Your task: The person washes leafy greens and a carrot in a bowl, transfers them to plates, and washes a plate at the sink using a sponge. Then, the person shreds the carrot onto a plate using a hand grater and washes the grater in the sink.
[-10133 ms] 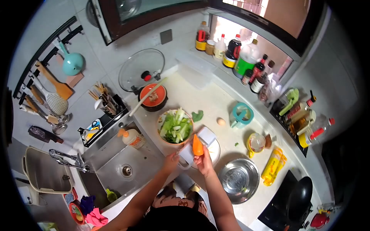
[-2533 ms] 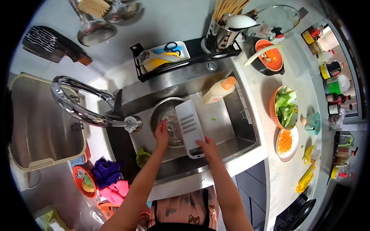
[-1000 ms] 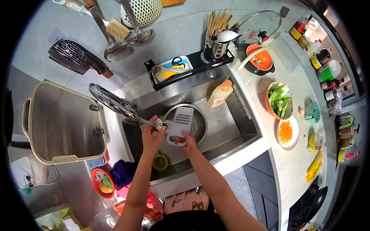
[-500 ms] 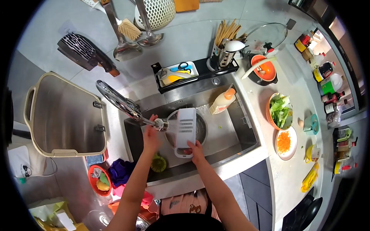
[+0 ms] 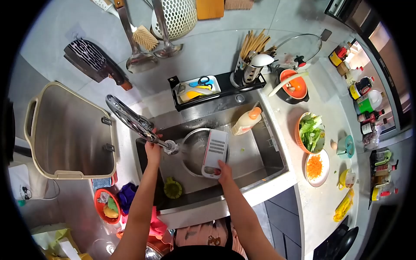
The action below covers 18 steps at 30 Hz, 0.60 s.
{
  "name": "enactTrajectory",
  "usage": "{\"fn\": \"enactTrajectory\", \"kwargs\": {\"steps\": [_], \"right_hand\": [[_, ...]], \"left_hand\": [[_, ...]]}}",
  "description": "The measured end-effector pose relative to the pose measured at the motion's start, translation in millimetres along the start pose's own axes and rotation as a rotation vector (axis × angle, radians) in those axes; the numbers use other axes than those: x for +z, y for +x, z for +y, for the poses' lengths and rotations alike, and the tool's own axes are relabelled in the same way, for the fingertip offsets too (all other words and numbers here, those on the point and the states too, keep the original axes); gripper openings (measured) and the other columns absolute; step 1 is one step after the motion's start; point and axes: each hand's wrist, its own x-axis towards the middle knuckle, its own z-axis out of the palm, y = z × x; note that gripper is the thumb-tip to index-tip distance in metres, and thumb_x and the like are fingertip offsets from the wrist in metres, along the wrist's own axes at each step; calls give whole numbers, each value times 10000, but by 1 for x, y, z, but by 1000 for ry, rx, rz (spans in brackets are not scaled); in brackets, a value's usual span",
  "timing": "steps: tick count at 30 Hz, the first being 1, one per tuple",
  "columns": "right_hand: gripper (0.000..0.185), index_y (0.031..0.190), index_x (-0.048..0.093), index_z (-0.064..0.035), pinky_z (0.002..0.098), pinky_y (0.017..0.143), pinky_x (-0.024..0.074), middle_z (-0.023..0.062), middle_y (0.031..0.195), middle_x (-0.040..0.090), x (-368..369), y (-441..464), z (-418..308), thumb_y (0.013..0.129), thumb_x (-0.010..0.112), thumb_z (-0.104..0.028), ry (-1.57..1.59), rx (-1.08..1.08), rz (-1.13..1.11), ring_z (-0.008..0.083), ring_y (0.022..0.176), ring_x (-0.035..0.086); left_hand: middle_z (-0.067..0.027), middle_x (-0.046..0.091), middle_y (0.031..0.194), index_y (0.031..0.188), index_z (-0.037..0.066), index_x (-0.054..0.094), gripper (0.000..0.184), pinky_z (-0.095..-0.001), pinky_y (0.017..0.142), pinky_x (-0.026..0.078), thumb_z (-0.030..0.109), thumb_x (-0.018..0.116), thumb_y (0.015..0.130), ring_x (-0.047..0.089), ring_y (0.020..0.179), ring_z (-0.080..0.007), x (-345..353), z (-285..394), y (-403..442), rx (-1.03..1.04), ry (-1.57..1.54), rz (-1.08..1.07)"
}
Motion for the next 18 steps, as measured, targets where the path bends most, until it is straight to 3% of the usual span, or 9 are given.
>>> {"fn": "enactTrajectory", "kwargs": {"steps": [3, 7, 9, 15, 18], "right_hand": [[216, 940, 564, -73, 261, 435, 423, 38, 798, 589, 16, -12, -14, 790, 631, -213, -78, -67, -32, 142, 595, 548], [224, 923, 569, -43, 247, 414, 400, 31, 777, 589, 32, -45, -10, 788, 638, -207, -289, -164, 4, 124, 547, 524], [214, 914, 586, -28, 238, 415, 394, 20, 736, 583, 42, -54, -5, 774, 642, -180, -431, -235, -5, 105, 540, 514], [199, 897, 620, -15, 237, 496, 421, 24, 721, 593, 56, -58, 0, 738, 661, -127, -746, -440, -163, 93, 581, 520], [195, 893, 630, -14, 232, 525, 421, 22, 737, 601, 64, -65, -9, 731, 666, -115, -770, -303, -221, 84, 600, 521]], "left_hand": [[8, 534, 726, 908, 22, 539, 115, -197, 540, 391, 67, 435, 890, 469, 601, -63, 2, 1, 4, 7, 34, 98], [-11, 531, 802, 1060, 23, 529, 251, -204, 588, 412, -19, 435, 831, 491, 660, -77, 13, 12, -24, 185, 29, 169], [-77, 515, 1116, 1152, 35, 493, 440, -264, 772, 437, -84, 439, 732, 509, 972, -157, 4, -11, -39, 373, -31, 4], [-112, 527, 1143, 1185, 41, 479, 485, -333, 860, 409, 41, 635, 726, 506, 1036, -229, 31, 39, -70, 294, 252, -156], [-139, 543, 1106, 1158, 27, 494, 474, -328, 850, 411, 101, 672, 725, 527, 1009, -245, 37, 47, -72, 216, 262, -86]]}}
